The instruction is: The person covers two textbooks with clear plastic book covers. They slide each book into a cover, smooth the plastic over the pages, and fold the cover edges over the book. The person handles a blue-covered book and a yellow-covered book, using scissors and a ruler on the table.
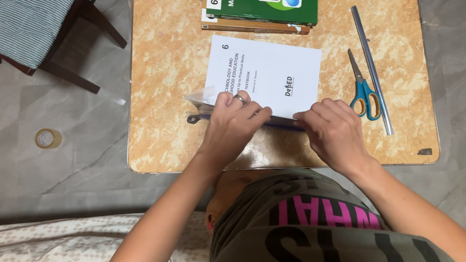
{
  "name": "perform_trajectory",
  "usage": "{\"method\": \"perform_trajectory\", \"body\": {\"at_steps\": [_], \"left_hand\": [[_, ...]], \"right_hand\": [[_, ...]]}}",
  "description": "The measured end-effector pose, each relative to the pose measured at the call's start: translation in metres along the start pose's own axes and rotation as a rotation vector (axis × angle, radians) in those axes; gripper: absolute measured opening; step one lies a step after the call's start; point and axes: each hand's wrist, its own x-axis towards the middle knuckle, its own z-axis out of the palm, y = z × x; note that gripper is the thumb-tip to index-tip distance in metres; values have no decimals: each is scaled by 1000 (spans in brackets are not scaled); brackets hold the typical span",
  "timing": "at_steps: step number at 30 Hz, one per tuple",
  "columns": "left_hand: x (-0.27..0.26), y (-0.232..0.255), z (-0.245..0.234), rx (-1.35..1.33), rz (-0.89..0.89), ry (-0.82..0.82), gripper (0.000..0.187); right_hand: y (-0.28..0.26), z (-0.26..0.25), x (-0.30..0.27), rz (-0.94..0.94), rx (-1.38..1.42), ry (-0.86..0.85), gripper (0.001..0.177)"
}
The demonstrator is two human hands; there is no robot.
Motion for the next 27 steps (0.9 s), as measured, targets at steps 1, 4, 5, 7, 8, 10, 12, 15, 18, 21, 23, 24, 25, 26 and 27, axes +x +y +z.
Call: {"method": "perform_trajectory", "body": {"at_steps": [1, 4, 5, 7, 8, 10, 12, 15, 18, 21, 23, 24, 25, 26, 27], "left_hand": [[-2, -1, 0, 14, 22, 24, 17], [-14, -5, 2, 61, 90, 78, 23], [-21, -6, 4, 80, 115, 83, 23], [-35, -4, 9, 144, 171, 111, 24], [-44, 0, 12, 189, 202, 136, 25], [-61, 7, 16, 246, 226, 157, 29], [-76, 11, 19, 275, 211, 154, 34], [-86, 18, 23, 371, 173, 166, 35], [-87, 21, 22, 372, 130, 107, 34], [-84, 24, 22, 374, 109, 76, 31], [-81, 24, 21, 293, 100, 89, 33], [-81, 25, 21, 252, 97, 96, 35], [-79, 25, 20, 249, 94, 91, 36], [-78, 25, 19, 245, 91, 85, 37], [-77, 26, 19, 240, 88, 79, 39]], "right_hand": [[-1, -1, 0, 2, -7, -3, 10], [-6, -7, -2, -48, -20, 11, 12], [-8, -8, -4, -73, -22, 19, 13], [-15, -11, -9, -100, -16, 2, 16], [-17, -11, -12, -113, -12, -6, 18], [-21, -9, -17, -154, -4, -35, 23], [-23, -6, -21, -171, -3, -68, 24], [-24, -3, -25, -167, -6, -102, 20], [-26, -3, -25, -154, -8, -112, 19], [-29, -2, -24, -128, 5, -107, 20], [-30, -1, -22, -116, 21, -103, 24], [-31, -1, -21, -103, 25, -110, 24], [-31, -1, -21, -88, 28, -116, 25], [-31, -1, -20, -74, 31, -123, 25], [-31, -1, -20, -65, 29, -122, 24]]}}
